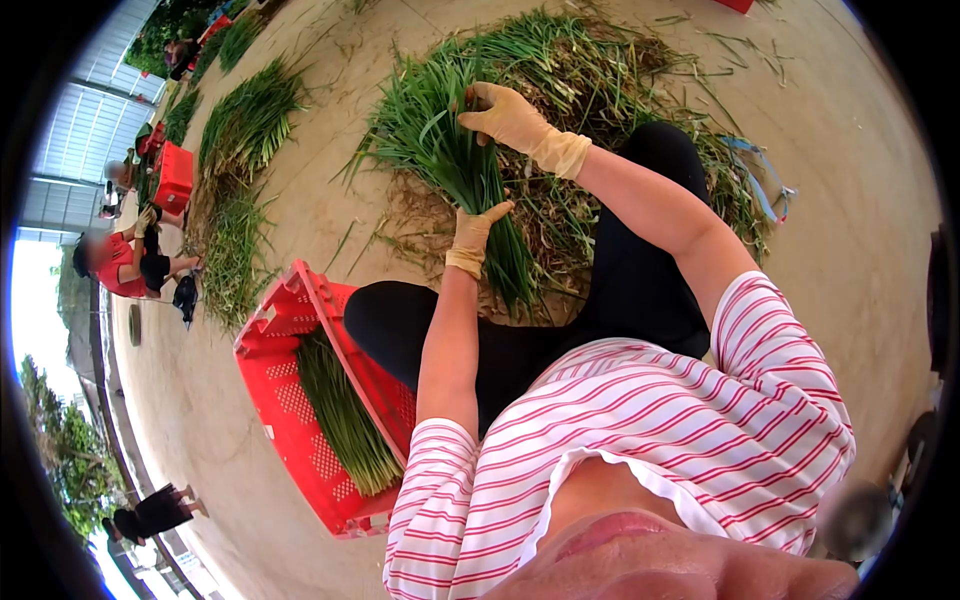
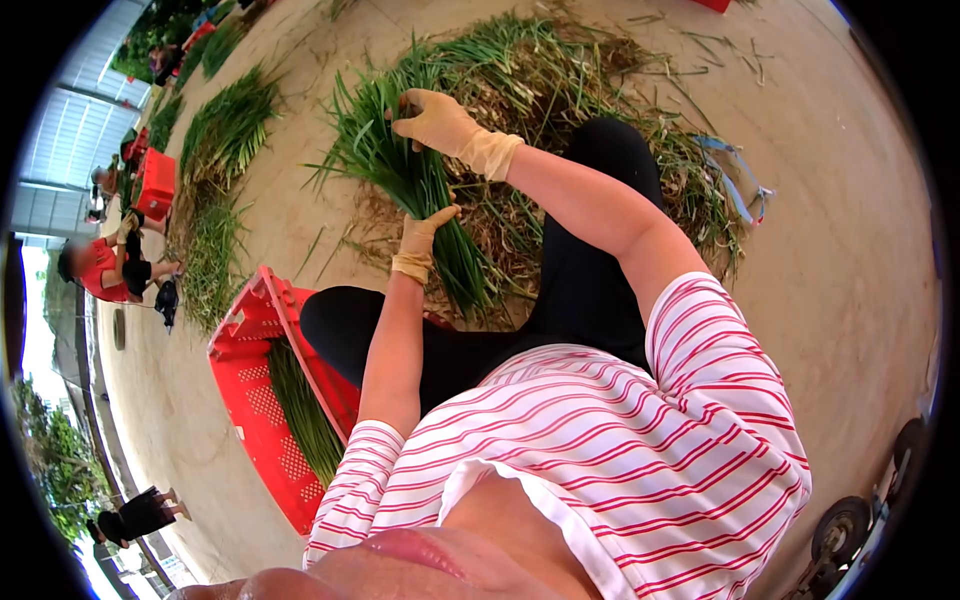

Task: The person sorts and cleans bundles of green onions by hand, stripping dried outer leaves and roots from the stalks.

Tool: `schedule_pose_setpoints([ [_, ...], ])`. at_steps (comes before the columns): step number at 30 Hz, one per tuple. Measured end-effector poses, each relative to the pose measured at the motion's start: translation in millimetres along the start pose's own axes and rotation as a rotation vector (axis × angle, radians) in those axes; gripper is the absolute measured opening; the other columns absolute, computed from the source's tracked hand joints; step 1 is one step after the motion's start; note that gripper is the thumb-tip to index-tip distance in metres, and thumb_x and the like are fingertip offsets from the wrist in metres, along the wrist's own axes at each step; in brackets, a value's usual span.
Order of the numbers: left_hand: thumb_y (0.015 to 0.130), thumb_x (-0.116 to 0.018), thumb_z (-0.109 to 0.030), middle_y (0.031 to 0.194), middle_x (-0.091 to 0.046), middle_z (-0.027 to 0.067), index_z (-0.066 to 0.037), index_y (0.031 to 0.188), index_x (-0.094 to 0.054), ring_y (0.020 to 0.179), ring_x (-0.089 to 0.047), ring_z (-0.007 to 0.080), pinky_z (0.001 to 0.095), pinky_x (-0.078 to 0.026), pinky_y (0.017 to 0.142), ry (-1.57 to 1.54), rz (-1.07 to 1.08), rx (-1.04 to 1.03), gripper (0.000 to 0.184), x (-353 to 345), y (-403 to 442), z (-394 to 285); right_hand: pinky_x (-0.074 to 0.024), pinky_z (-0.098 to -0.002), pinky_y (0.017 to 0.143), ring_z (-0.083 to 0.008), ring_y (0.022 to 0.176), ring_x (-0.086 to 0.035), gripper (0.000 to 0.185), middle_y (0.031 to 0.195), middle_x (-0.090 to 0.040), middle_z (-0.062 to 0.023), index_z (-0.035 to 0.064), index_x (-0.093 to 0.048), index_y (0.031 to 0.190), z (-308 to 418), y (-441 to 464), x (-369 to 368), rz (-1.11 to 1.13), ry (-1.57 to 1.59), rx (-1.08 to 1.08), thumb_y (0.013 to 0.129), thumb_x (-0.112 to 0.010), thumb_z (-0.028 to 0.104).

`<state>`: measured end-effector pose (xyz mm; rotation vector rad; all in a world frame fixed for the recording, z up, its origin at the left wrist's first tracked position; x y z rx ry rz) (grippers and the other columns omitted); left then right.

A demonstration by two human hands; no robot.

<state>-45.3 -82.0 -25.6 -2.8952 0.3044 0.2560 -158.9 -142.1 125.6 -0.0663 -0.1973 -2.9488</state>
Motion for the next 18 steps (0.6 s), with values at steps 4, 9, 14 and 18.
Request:
schedule_pose_setpoints([
  [4,0.071,-0.07,-0.001,0.088,-0.063,0.0072,0.001,0.096,-0.062,0.073,-0.059,0.0153,0.0295,-0.05,0.066,0.0,-0.003,0.019,0.027,0.1,0.9,3.4,-0.0422,-0.0216,0.054,-0.0067,0.058,-0.05,0.022,0.076,-0.059,-0.0001,0.0046,-0.062,0.097,1.7,-2.2,0.9,-0.013,-0.033,-0.035,0.081,-0.063,0.02],
  [9,0.071,-0.07,-0.001,0.088,-0.063,0.0079,0.001,0.097,-0.062,0.073,-0.06,0.0156,0.0289,-0.051,0.066,-0.004,0.003,0.039,0.027,-0.6,-0.2,3.8,-0.042,-0.022,0.056,-0.0065,0.059,-0.05,0.021,0.078,-0.06,-0.0004,0.0049,-0.064,0.092,-1.3,-1.7,3.1,-0.03,-0.028,-0.037,0.08,-0.065,0.023],
  [14,0.07,-0.07,-0.001,0.086,-0.063,0.0088,0.0,0.096,-0.061,0.071,-0.061,0.0166,0.029,-0.052,0.061,-0.009,-0.011,0.017,0.028,-0.2,0.9,4.2,-0.0439,-0.025,0.058,-0.0095,0.062,-0.053,0.03,0.077,-0.06,-0.0037,-0.0004,-0.062,0.096,1.5,-2.4,-0.2,0.01,0.082,-0.009,0.078,-0.066,0.024],
  [18,0.07,-0.07,-0.001,0.084,-0.063,0.0094,0.0,0.096,-0.061,0.067,-0.061,0.0176,0.0298,-0.053,0.056,-0.025,-0.018,0.006,0.027,0.8,1.6,6.2,-0.042,-0.0227,0.056,-0.0077,0.059,-0.052,0.023,0.074,-0.06,-0.0009,0.0035,-0.064,0.091,6.2,-6.9,2.6,-0.026,-0.102,-0.02,0.079,-0.065,0.023],
])
Point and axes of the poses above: each hand's wrist, its own y-axis towards the middle knuckle, its own x-axis out of the back of the hand, z = x × y, the point moved 9 cm from there along y, towards the middle knuckle
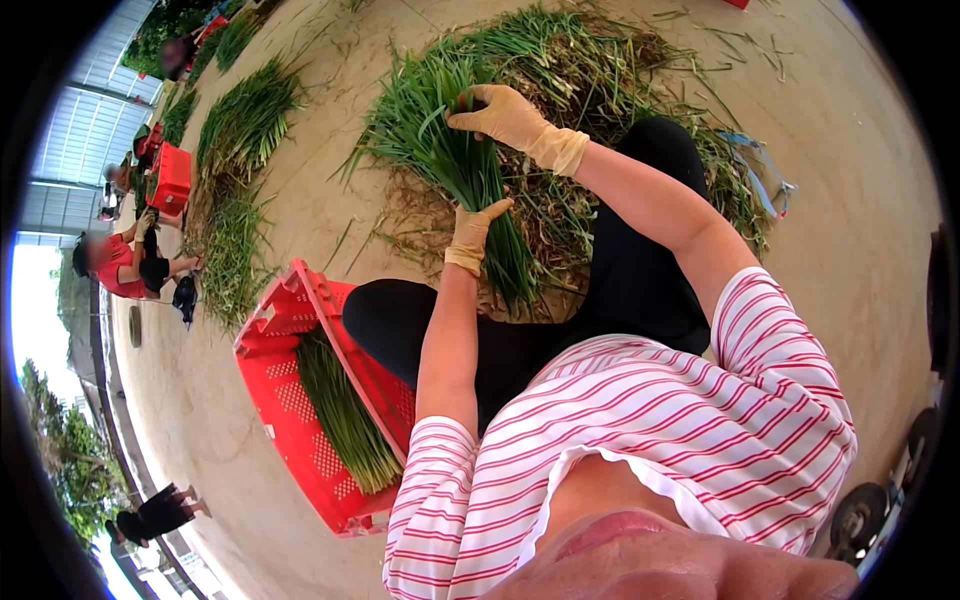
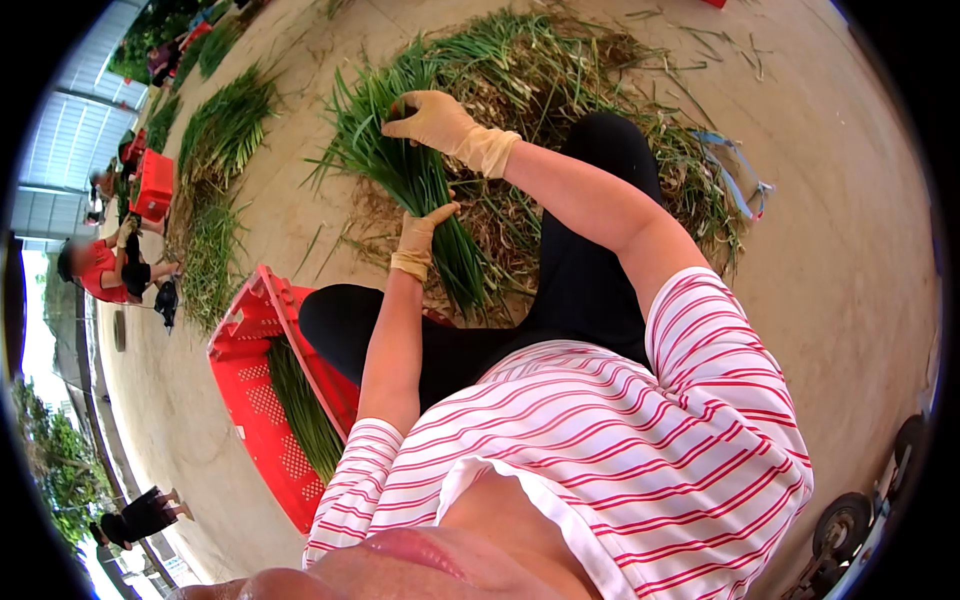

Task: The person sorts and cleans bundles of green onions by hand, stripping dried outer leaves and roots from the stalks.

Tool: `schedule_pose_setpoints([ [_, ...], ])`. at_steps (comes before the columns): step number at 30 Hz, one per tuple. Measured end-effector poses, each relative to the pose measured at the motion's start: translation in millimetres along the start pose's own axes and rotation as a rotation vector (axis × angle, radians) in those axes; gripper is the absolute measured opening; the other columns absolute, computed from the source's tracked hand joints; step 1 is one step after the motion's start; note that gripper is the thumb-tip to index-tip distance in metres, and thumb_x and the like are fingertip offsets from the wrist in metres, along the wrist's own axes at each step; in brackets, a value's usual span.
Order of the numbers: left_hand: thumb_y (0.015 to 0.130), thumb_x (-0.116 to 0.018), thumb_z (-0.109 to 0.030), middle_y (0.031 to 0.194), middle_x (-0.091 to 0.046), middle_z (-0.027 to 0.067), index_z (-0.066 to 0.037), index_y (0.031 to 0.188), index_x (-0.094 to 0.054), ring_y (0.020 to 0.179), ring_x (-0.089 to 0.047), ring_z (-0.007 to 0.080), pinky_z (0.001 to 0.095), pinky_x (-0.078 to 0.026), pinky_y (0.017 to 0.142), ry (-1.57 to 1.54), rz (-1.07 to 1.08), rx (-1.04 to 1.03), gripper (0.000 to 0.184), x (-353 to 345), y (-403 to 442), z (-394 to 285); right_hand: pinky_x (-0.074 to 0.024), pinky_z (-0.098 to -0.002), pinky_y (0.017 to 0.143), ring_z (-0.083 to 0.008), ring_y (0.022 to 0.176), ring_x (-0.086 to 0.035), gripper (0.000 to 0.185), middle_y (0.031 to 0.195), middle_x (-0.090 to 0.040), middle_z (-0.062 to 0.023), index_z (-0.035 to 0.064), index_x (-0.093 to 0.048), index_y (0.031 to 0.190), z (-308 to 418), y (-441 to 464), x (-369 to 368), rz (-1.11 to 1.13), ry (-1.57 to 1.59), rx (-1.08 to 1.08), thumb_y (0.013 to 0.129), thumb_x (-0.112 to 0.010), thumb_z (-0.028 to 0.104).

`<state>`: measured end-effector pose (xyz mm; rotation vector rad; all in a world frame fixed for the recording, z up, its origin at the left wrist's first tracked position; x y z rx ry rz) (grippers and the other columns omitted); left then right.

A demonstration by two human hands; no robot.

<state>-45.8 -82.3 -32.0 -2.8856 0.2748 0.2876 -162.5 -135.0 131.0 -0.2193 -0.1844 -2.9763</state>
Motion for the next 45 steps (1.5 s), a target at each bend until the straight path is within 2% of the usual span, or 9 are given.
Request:
schedule_pose_setpoints([
  [5,0.07,-0.07,-0.001,0.086,-0.064,0.009,0.0,0.096,-0.061,0.069,-0.062,0.0175,0.0302,-0.053,0.057,0.042,0.011,-0.009,0.028,-1.9,-1.1,-3.4,-0.0435,-0.0232,0.057,-0.0079,0.058,-0.052,0.024,0.075,-0.061,-0.002,0.0031,-0.062,0.095,-5.0,2.8,0.4,-0.005,-0.08,-0.041,0.08,-0.064,0.022],
  [10,0.07,-0.07,0.0,0.086,-0.064,0.0083,-0.001,0.096,-0.061,0.07,-0.062,0.017,0.0299,-0.052,0.058,0.037,0.013,-0.016,0.028,-2.0,-0.6,-2.3,-0.0466,-0.0216,0.057,-0.0077,0.06,-0.056,0.018,0.079,-0.061,-0.0024,0.0041,-0.061,0.096,-8.1,2.9,-5.8,0.028,0.159,-0.038,0.081,-0.063,0.014],
  [13,0.07,-0.07,0.0,0.086,-0.064,0.0079,-0.001,0.096,-0.061,0.07,-0.062,0.0168,0.0297,-0.052,0.059,0.007,0.025,-0.017,0.028,-2.1,-0.3,-1.7,-0.0467,-0.0208,0.057,-0.0081,0.059,-0.056,0.018,0.081,-0.062,-0.0024,0.0041,-0.062,0.096,-6.4,1.9,-5.6,0.029,0.122,-0.028,0.08,-0.063,0.012],
  [19,0.069,-0.07,0.001,0.087,-0.064,0.0076,-0.001,0.096,-0.061,0.072,-0.062,0.0169,0.0298,-0.053,0.06,0.019,0.034,-0.014,0.028,-1.3,0.0,-1.6,-0.0474,-0.0226,0.058,-0.0096,0.058,-0.057,0.026,0.081,-0.063,-0.0034,0.0037,-0.059,0.105,-8.8,3.6,-9.4,0.07,-0.072,-0.013,0.081,-0.061,0.012],
  [29,0.069,-0.071,0.0,0.087,-0.064,0.0083,-0.001,0.097,-0.061,0.071,-0.062,0.0173,0.0305,-0.054,0.06,0.022,0.007,-0.021,0.03,0.4,-0.7,-2.9,-0.047,-0.0229,0.056,-0.01,0.058,-0.059,0.027,0.083,-0.064,-0.0044,0.0026,-0.057,0.106,-6.5,-0.4,-8.2,0.073,0.101,-0.04,0.082,-0.062,0.014],
  [32,0.069,-0.07,0.0,0.087,-0.064,0.0083,0.0,0.097,-0.061,0.071,-0.062,0.0172,0.0301,-0.054,0.059,0.027,0.015,-0.014,0.03,-0.7,-2.2,-3.3,-0.0475,-0.0261,0.064,-0.0114,0.058,-0.059,0.029,0.088,-0.064,-0.0071,0.0019,-0.057,0.106,-11.2,2.2,-10.1,0.086,0.117,-0.046,0.082,-0.061,0.017],
  [38,0.07,-0.07,0.0,0.086,-0.064,0.008,-0.001,0.097,-0.061,0.07,-0.062,0.0165,0.0301,-0.053,0.059,0.014,0.024,-0.021,0.028,-2.6,-2.1,-4.2,-0.0462,-0.0242,0.062,-0.0097,0.055,-0.057,0.024,0.086,-0.064,-0.0058,0.0021,-0.062,0.098,-10.0,-2.3,-7.8,0.074,0.062,-0.087,0.082,-0.062,0.02],
  [41,0.07,-0.07,0.0,0.086,-0.064,0.0074,-0.001,0.096,-0.062,0.07,-0.061,0.0161,0.0301,-0.053,0.06,0.041,0.02,-0.035,0.027,-3.1,-1.6,-6.2,-0.0444,-0.0229,0.058,-0.0085,0.054,-0.055,0.021,0.079,-0.063,-0.0042,0.002,-0.064,0.091,-10.8,-2.4,-8.3,0.057,0.217,-0.065,0.082,-0.063,0.021],
  [45,0.07,-0.07,-0.001,0.086,-0.063,0.0064,-0.002,0.096,-0.062,0.071,-0.061,0.0159,0.0299,-0.052,0.06,0.042,0.029,-0.034,0.027,-3.3,-0.3,-5.4,-0.0382,-0.0203,0.047,-0.0053,0.051,-0.049,0.016,0.068,-0.059,0.0014,0.0037,-0.064,0.09,-0.4,-2.4,-0.3,-0.074,0.155,0.026,0.084,-0.061,0.018],
])
Point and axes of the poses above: each hand's wrist, its own y-axis towards the middle knuckle, its own x-axis out of the back of the hand, z = x × y, the point moved 9 cm from there along y, towards the middle knuckle
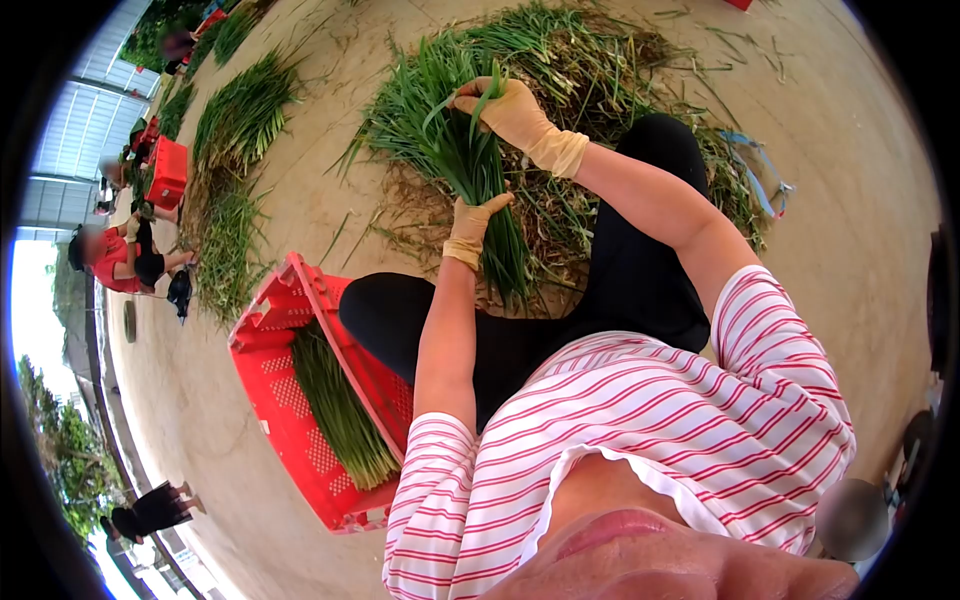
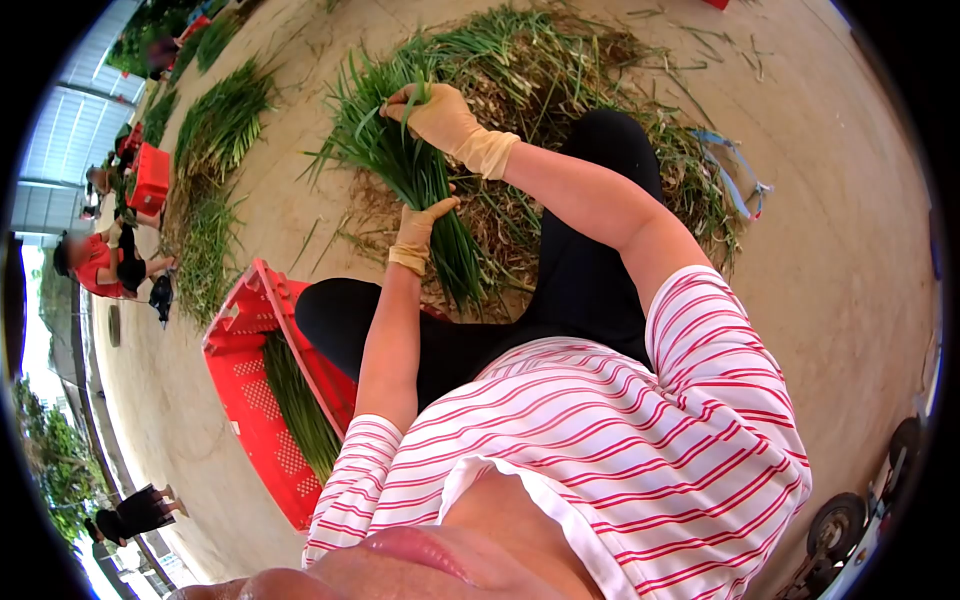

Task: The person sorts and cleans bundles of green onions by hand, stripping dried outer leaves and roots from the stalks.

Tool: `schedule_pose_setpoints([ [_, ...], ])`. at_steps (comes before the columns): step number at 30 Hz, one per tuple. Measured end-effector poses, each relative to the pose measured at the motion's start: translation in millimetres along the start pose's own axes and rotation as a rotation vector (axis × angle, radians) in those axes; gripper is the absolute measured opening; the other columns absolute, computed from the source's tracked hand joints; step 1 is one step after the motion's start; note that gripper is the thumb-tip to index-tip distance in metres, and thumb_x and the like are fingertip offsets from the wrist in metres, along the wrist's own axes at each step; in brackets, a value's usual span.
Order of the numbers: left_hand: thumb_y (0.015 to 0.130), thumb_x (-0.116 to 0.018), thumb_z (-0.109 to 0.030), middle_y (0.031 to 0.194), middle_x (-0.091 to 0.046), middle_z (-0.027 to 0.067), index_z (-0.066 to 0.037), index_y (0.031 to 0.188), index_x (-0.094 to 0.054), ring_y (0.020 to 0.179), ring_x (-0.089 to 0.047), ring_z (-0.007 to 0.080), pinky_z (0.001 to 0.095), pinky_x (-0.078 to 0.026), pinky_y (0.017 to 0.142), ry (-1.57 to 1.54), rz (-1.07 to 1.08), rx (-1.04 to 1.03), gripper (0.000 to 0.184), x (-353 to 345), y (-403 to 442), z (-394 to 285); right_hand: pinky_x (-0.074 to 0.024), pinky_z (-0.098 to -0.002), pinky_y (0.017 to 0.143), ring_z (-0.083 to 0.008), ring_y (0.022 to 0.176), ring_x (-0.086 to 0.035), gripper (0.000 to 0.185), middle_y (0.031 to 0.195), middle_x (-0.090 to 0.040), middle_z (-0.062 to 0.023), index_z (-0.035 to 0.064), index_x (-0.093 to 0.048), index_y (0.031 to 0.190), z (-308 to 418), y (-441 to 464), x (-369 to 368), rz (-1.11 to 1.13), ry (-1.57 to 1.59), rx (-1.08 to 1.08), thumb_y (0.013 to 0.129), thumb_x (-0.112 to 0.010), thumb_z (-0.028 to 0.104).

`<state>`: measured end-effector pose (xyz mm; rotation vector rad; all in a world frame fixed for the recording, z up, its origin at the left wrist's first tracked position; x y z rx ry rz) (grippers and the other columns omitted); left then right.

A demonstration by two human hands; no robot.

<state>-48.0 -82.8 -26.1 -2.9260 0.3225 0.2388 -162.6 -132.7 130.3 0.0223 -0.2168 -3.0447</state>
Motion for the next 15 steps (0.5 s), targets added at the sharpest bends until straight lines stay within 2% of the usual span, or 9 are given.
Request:
schedule_pose_setpoints([
  [2,0.07,-0.071,-0.002,0.088,-0.064,0.0069,-0.001,0.096,-0.062,0.074,-0.06,0.016,0.0294,-0.051,0.064,0.009,0.0,0.026,0.027,0.5,-1.0,0.3,-0.035,-0.0183,0.045,-0.0038,0.051,-0.047,0.013,0.064,-0.056,0.0026,0.0053,-0.064,0.09,7.2,0.9,12.4,-0.122,0.12,0.079,0.087,-0.056,0.015],
  [5,0.07,-0.072,-0.003,0.091,-0.064,0.0076,-0.001,0.096,-0.063,0.076,-0.06,0.0161,0.0287,-0.05,0.068,0.015,-0.001,0.042,0.028,3.4,0.5,5.5,-0.0369,-0.0176,0.045,-0.0037,0.051,-0.048,0.017,0.064,-0.058,0.0012,0.0058,-0.063,0.092,16.3,2.1,31.4,-0.165,0.118,0.164,0.089,-0.054,0.02],
  [9,0.07,-0.073,-0.004,0.092,-0.064,0.0074,-0.002,0.096,-0.063,0.077,-0.06,0.0159,0.0291,-0.05,0.07,0.0,-0.012,0.051,0.028,4.1,-0.2,6.5,-0.0392,-0.0178,0.047,-0.0042,0.052,-0.049,0.019,0.066,-0.059,0.0004,0.0069,-0.063,0.094,20.6,10.6,42.6,-0.145,0.121,0.172,0.089,-0.053,0.022],
  [12,0.07,-0.073,-0.005,0.092,-0.064,0.007,-0.002,0.096,-0.063,0.079,-0.06,0.0156,0.0294,-0.05,0.071,0.017,-0.019,0.07,0.028,4.4,-1.3,7.8,-0.0404,-0.0186,0.047,-0.0047,0.052,-0.049,0.017,0.068,-0.06,0.0008,0.0079,-0.063,0.097,15.3,18.5,47.8,-0.177,-0.012,0.15,0.089,-0.054,0.02],
  [13,0.07,-0.073,-0.005,0.092,-0.064,0.007,-0.002,0.096,-0.063,0.079,-0.06,0.0156,0.0294,-0.05,0.071,0.019,-0.018,0.069,0.028,4.2,-0.8,8.6,-0.0409,-0.0188,0.048,-0.0047,0.053,-0.05,0.018,0.069,-0.06,0.0011,0.0081,-0.063,0.098,12.3,21.1,45.3,-0.131,-0.038,0.137,0.088,-0.056,0.021],
  [15,0.071,-0.071,-0.003,0.087,-0.064,0.0063,-0.002,0.097,-0.063,0.073,-0.061,0.016,0.03,-0.051,0.062,0.045,0.005,0.03,0.027,1.0,0.5,6.8,-0.0414,-0.019,0.049,-0.0047,0.053,-0.05,0.019,0.071,-0.06,0.0014,0.0083,-0.063,0.099,10.0,23.3,43.8,-0.088,-0.063,0.126,0.087,-0.058,0.021],
])
Point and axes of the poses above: each hand's wrist, its own y-axis towards the middle knuckle, its own x-axis out of the back of the hand, z = x × y, the point moved 9 cm from there along y, towards the middle knuckle
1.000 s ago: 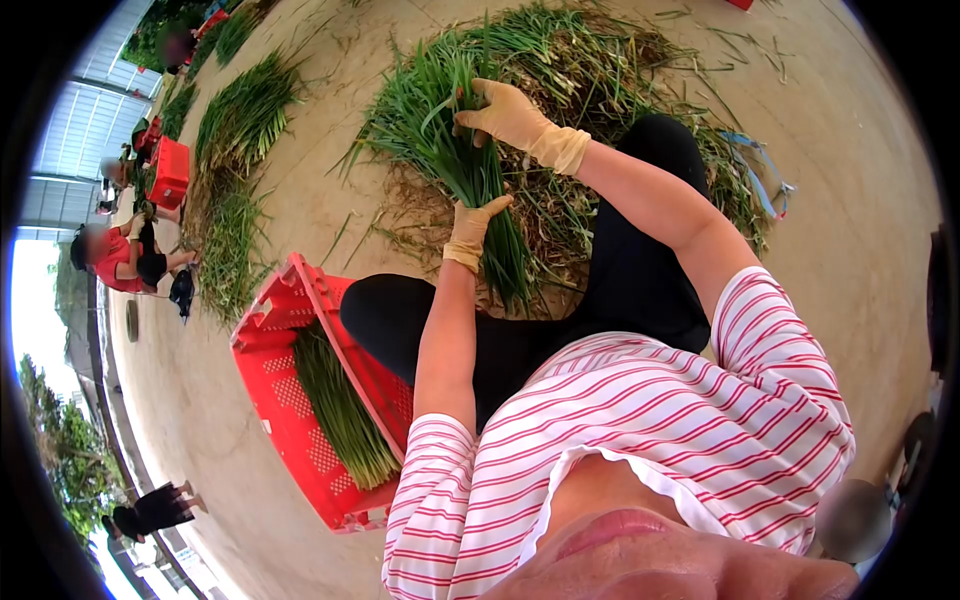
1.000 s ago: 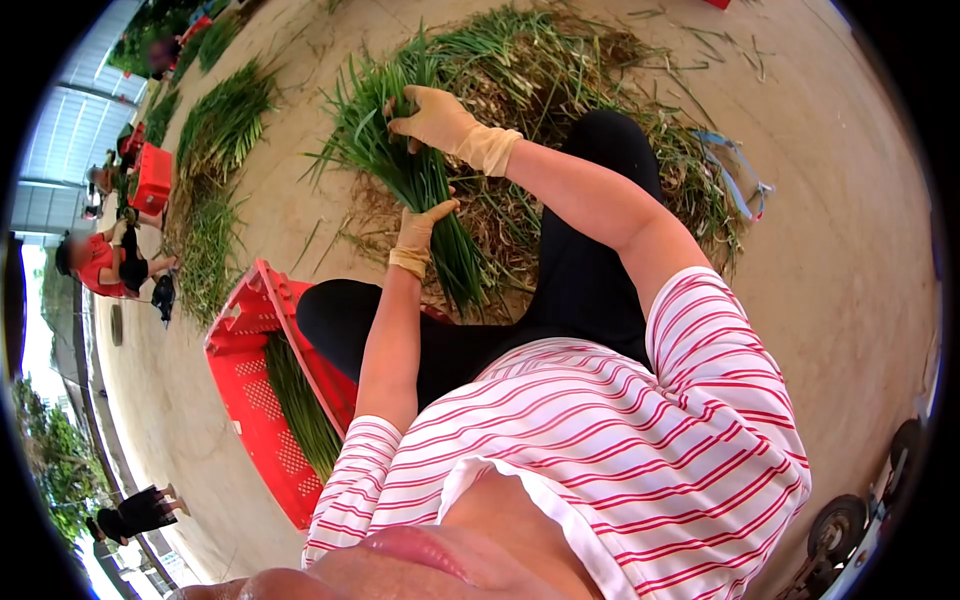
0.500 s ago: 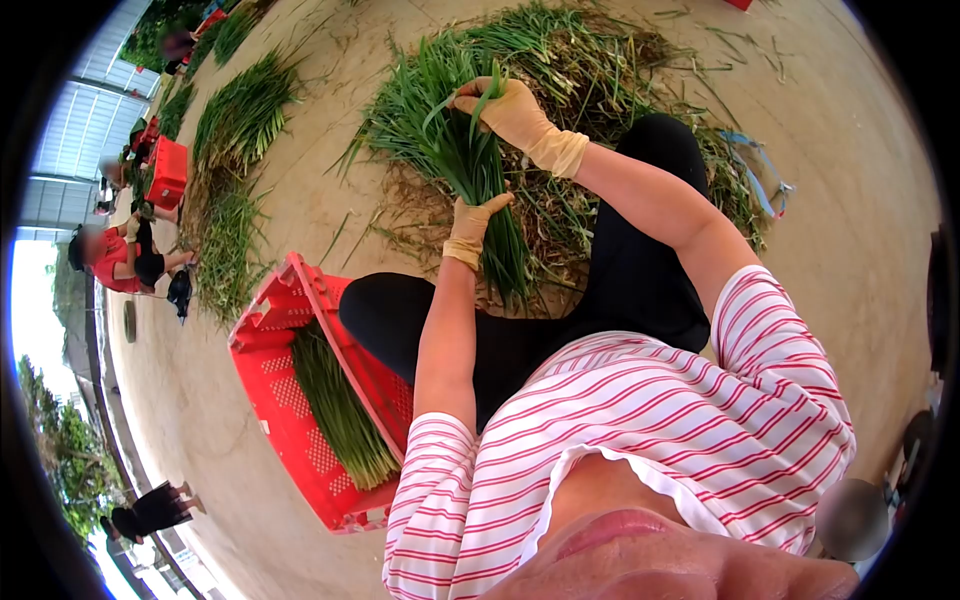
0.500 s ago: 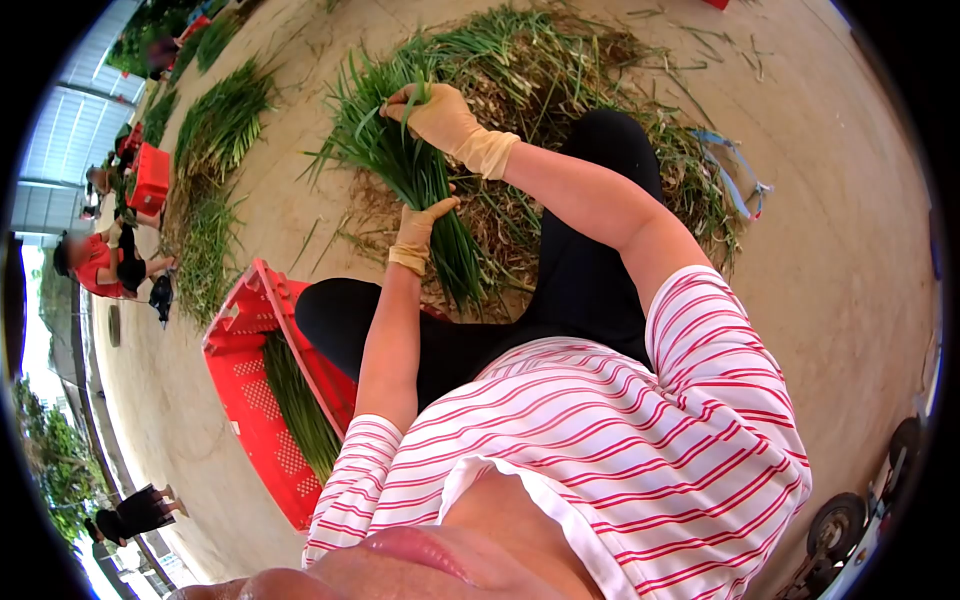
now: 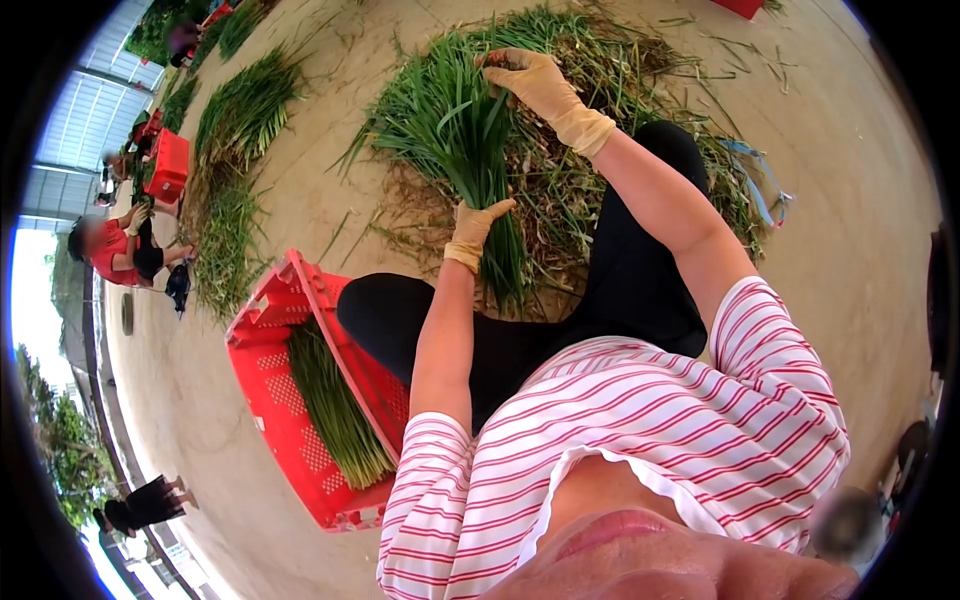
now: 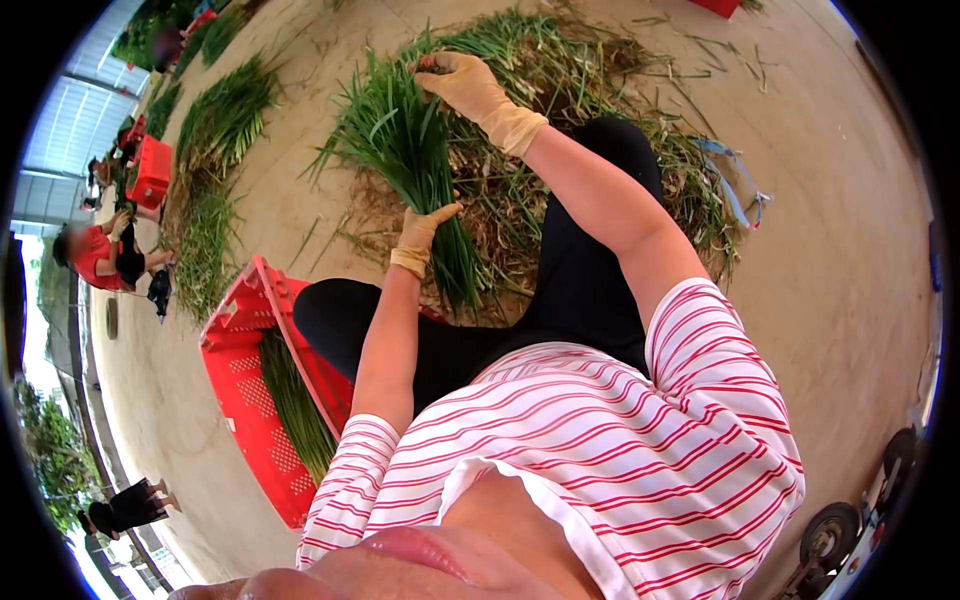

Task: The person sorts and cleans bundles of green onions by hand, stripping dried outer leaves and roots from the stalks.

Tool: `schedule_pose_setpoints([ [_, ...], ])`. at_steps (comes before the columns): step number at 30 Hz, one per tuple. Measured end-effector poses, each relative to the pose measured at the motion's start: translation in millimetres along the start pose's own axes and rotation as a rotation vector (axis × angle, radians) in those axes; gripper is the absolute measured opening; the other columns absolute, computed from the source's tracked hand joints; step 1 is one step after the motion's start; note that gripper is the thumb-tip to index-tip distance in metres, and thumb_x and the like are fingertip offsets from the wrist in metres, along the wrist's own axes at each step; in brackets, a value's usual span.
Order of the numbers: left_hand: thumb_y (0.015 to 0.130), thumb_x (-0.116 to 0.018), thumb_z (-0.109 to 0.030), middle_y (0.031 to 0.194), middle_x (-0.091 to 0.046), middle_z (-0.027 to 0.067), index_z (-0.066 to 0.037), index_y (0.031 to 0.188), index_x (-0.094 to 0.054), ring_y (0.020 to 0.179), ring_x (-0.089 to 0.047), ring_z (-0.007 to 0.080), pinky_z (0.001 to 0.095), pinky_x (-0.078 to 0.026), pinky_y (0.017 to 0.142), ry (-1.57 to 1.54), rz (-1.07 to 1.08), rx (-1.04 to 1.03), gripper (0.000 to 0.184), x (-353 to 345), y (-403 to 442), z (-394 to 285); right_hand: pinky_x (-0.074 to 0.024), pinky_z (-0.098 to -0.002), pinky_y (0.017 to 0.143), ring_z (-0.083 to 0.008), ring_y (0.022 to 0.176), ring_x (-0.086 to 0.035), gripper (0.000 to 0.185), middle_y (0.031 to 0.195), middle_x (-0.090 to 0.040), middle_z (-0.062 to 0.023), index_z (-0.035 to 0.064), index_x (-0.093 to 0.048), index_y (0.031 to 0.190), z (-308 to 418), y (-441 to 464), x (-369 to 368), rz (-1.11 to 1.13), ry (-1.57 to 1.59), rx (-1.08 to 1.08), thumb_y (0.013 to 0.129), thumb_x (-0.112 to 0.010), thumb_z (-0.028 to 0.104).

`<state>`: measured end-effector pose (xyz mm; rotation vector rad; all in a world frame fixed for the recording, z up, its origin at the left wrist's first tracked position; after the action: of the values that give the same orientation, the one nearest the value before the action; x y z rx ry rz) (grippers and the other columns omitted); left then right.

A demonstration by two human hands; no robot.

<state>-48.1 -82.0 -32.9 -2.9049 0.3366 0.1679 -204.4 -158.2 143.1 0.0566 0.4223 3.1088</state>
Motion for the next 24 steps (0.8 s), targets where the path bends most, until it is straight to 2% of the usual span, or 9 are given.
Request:
schedule_pose_setpoints([
  [2,0.071,-0.072,-0.004,0.087,-0.064,0.0062,-0.002,0.097,-0.063,0.073,-0.061,0.0159,0.0297,-0.051,0.062,0.014,0.006,-0.012,0.027,-0.6,0.0,1.0,-0.0434,-0.0229,0.051,-0.0069,0.055,-0.052,0.022,0.065,-0.06,-0.0007,0.0056,-0.063,0.091,-3.8,0.1,-0.3,0.017,-0.058,-0.043,0.08,-0.064,0.024],
  [6,0.071,-0.073,-0.005,0.087,-0.065,0.006,-0.001,0.097,-0.064,0.073,-0.061,0.0153,0.0288,-0.05,0.063,0.034,0.02,0.005,0.028,0.8,1.7,7.4,-0.0417,-0.0237,0.052,-0.0074,0.056,-0.051,0.026,0.065,-0.059,-0.0007,0.0049,-0.062,0.09,-11.1,4.0,2.5,0.018,-0.126,-0.045,0.078,-0.066,0.027],
  [8,0.07,-0.073,-0.005,0.089,-0.065,0.0062,-0.001,0.097,-0.064,0.075,-0.06,0.0151,0.0287,-0.05,0.067,0.042,0.023,0.018,0.028,1.1,1.8,8.4,-0.0406,-0.024,0.052,-0.0074,0.055,-0.05,0.027,0.063,-0.058,-0.0004,0.0045,-0.062,0.089,-12.7,7.0,6.2,-0.03,-0.179,0.037,0.077,-0.067,0.029],
  [12,0.07,-0.073,-0.004,0.091,-0.065,0.0064,-0.001,0.096,-0.064,0.077,-0.06,0.0147,0.0284,-0.05,0.07,0.041,0.026,0.044,0.027,2.2,2.1,11.5,-0.0406,-0.0245,0.052,-0.0076,0.055,-0.049,0.028,0.062,-0.057,-0.0008,0.0044,-0.062,0.089,-17.6,3.1,8.6,-0.016,-0.183,-0.091,0.078,-0.067,0.029],
  [14,0.07,-0.073,-0.004,0.09,-0.065,0.0064,-0.001,0.095,-0.064,0.077,-0.06,0.0147,0.0283,-0.05,0.07,0.026,0.038,0.033,0.027,0.1,1.1,10.2,-0.0402,-0.0249,0.051,-0.0084,0.054,-0.049,0.029,0.061,-0.056,-0.0017,0.0049,-0.062,0.09,-23.2,5.0,3.2,0.018,0.044,-0.074,0.078,-0.066,0.031],
  [15,0.07,-0.073,-0.005,0.09,-0.065,0.0063,-0.001,0.095,-0.064,0.076,-0.06,0.0146,0.0283,-0.049,0.07,0.011,0.051,0.022,0.026,-1.9,0.5,8.2,-0.0402,-0.0249,0.051,-0.0084,0.054,-0.049,0.029,0.061,-0.056,-0.0017,0.0049,-0.062,0.09,-21.5,3.6,3.0,0.017,0.045,-0.074,0.078,-0.066,0.031],
  [18,0.071,-0.072,-0.005,0.09,-0.065,0.0063,-0.001,0.095,-0.064,0.076,-0.06,0.0148,0.0284,-0.049,0.07,0.016,0.058,0.023,0.026,-4.2,-0.2,4.8,-0.0419,-0.0271,0.054,-0.0112,0.058,-0.052,0.03,0.064,-0.058,-0.0041,0.0032,-0.061,0.09,-31.9,-0.1,0.8,0.003,0.008,-0.156,0.08,-0.064,0.031],
  [21,0.071,-0.072,-0.005,0.085,-0.064,0.0055,-0.002,0.095,-0.064,0.073,-0.06,0.0139,0.0282,-0.049,0.062,0.004,0.047,-0.034,0.025,-6.4,-0.5,-0.6,-0.0441,-0.0311,0.062,-0.0157,0.065,-0.054,0.031,0.068,-0.059,-0.0068,-0.0003,-0.06,0.092,-27.4,-1.3,7.4,-0.166,-0.165,-0.025,0.082,-0.061,0.03],
  [24,0.071,-0.072,-0.005,0.085,-0.064,0.0052,-0.002,0.094,-0.064,0.073,-0.06,0.0142,0.0285,-0.049,0.064,0.011,0.058,-0.01,0.025,-5.4,1.8,3.1,-0.0437,-0.0302,0.062,-0.0146,0.065,-0.053,0.036,0.071,-0.06,-0.0069,-0.0009,-0.06,0.094,-12.2,-5.9,4.9,-0.143,-0.211,-0.028,0.084,-0.06,0.033],
])
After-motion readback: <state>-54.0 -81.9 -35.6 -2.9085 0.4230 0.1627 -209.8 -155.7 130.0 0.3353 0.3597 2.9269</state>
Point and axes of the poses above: each hand's wrist, its own y-axis towards the middle knuckle, its own x-axis out of the back of the hand, z = x × y, the point moved 9 cm from there along y, towards the middle knuckle
